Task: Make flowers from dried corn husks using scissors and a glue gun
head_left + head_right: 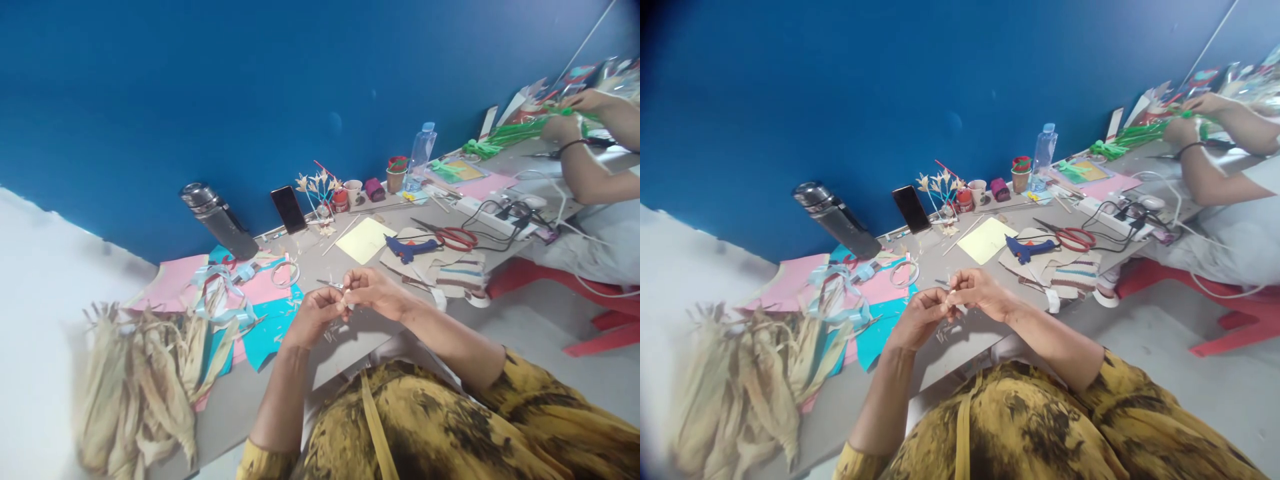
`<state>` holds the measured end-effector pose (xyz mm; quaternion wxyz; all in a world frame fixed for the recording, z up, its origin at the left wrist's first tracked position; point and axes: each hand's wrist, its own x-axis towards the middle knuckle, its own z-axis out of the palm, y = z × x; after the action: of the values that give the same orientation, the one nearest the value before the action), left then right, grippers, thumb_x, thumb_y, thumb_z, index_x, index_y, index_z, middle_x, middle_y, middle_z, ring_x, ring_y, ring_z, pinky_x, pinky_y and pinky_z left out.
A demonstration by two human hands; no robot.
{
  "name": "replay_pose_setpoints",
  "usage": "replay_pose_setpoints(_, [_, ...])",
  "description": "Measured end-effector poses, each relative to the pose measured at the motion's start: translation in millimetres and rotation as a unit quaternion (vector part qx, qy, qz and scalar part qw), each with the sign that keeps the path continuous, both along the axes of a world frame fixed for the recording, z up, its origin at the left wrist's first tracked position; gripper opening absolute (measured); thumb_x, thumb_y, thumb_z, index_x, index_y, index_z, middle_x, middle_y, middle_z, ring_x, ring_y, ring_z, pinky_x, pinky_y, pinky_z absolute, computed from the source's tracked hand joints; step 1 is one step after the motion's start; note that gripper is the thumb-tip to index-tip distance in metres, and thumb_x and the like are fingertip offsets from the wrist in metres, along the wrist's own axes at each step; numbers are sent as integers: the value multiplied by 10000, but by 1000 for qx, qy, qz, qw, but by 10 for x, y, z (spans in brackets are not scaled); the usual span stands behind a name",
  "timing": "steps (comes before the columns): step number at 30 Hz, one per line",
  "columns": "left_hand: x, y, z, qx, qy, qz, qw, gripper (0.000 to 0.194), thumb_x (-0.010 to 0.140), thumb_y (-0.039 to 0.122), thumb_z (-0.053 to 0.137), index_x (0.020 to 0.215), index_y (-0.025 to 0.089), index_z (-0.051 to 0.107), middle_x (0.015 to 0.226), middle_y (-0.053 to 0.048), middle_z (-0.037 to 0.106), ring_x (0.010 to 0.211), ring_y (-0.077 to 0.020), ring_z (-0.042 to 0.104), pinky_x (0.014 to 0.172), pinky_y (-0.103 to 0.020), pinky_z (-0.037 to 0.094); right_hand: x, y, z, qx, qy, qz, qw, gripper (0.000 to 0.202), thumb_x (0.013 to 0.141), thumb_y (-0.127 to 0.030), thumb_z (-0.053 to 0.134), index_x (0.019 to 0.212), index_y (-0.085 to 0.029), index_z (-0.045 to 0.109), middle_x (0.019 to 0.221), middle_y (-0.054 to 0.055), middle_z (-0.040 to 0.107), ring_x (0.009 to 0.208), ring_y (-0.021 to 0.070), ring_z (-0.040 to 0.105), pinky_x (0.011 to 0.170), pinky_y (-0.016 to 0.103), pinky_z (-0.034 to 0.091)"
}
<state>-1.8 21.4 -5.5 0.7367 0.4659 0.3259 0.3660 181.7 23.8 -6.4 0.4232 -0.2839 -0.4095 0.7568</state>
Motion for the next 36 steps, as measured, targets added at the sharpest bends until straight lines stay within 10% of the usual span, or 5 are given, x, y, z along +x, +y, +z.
replay_pose_setpoints(5, [7,11,-18,-4,-13,-4,1000,335,656,395,881,698,137,672,615,-41,665,637,-164,630,711,-302,470,73,19,-19,-80,99,20,992,347,706,-311,877,858,-164,601,619,-62,571,519,57,513,470,167,360])
replay_pose_setpoints(12, [42,27,-52,-7,-8,26,1000,328,659,382,881,702,133,672,612,-37,661,634,-158,625,682,-283,464,-16,14,-87,36,9,-40,999,418,681,-317,894,909,-168,577,694,12,705,572,142,664,497,203,406])
replay_pose_setpoints(18, [60,28,-1,-19,-14,23,999,366,634,416,892,711,133,673,604,-36,655,601,-146,608,687,-292,472,0,98,-131,-70,95,29,993,384,680,-306,889,908,-172,611,595,-50,605,511,99,570,547,238,478])
replay_pose_setpoints(28, [5,46,-37,-37,27,21,999,274,604,303,882,661,134,674,560,-22,638,545,-139,589,646,-297,475,35,160,-112,25,-73,13,997,382,680,-329,871,925,-160,631,705,4,680,557,86,550,482,184,323])
replay_pose_setpoints(36, [-33,37,-26,-19,24,-8,999,313,617,341,889,662,131,661,578,-32,655,579,-149,614,670,-293,466,17,154,-53,-73,15,74,995,348,686,-371,867,804,-148,628,614,-25,604,464,45,406,429,175,238])
